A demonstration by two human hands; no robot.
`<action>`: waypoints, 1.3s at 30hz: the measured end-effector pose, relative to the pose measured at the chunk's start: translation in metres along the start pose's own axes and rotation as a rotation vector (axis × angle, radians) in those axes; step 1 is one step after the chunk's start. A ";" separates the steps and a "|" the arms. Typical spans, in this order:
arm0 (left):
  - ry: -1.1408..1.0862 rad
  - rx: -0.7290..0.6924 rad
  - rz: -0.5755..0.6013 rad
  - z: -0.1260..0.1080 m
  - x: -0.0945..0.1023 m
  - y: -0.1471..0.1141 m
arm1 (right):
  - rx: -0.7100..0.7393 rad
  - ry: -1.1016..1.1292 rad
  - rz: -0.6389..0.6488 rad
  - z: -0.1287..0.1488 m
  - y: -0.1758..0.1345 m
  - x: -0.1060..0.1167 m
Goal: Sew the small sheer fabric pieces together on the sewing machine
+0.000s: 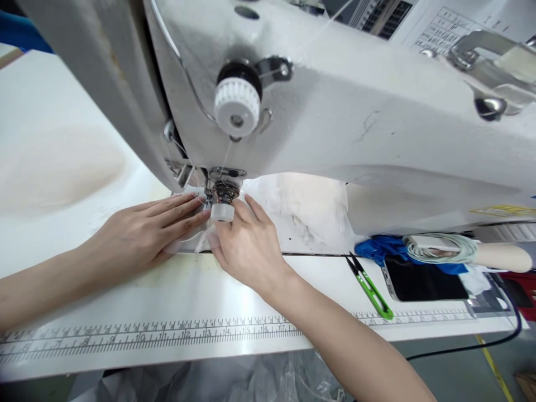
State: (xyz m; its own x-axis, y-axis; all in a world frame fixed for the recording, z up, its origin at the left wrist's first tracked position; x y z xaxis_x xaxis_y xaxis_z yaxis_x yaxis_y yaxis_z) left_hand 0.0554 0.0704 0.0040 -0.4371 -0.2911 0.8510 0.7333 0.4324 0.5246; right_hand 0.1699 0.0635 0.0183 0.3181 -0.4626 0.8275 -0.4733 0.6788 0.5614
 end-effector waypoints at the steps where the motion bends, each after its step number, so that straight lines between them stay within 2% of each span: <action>1: 0.008 -0.005 0.005 0.000 0.000 0.000 | 0.006 -0.008 0.003 0.000 0.000 0.000; 6: 0.074 -0.039 0.042 -0.003 -0.001 0.001 | 0.014 -0.010 0.034 0.000 -0.001 -0.003; 10: 0.101 -0.070 0.024 -0.005 0.001 0.003 | -0.002 0.003 0.048 -0.001 -0.001 -0.004; 24: 0.109 -0.051 0.000 -0.002 0.000 0.002 | 0.013 -0.018 0.027 0.001 0.000 -0.003; 29: 0.081 -0.018 -0.028 -0.001 0.000 0.002 | 0.062 -0.013 -0.065 0.006 -0.001 0.003; 35: 0.040 0.008 -0.144 -0.004 0.011 0.000 | 0.210 0.010 -0.220 0.019 -0.005 0.013; 39: 0.037 -0.019 -0.113 -0.008 0.013 -0.004 | 0.241 0.075 -0.260 0.021 -0.006 0.018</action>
State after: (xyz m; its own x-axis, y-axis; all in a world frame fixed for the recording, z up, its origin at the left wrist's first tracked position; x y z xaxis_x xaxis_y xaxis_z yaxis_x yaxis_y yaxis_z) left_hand 0.0508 0.0584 0.0127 -0.4986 -0.3682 0.7847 0.6905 0.3785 0.6164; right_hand 0.1615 0.0386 0.0300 0.5086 -0.5531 0.6599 -0.5458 0.3857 0.7439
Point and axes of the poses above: each hand's wrist, its own y-axis towards the middle knuckle, its own x-axis out of the back of the hand, z = x × y, the point moved 8 cm from there along y, towards the middle knuckle, and after that the axes turned 11 degrees about -z, right-handed, at the moved point
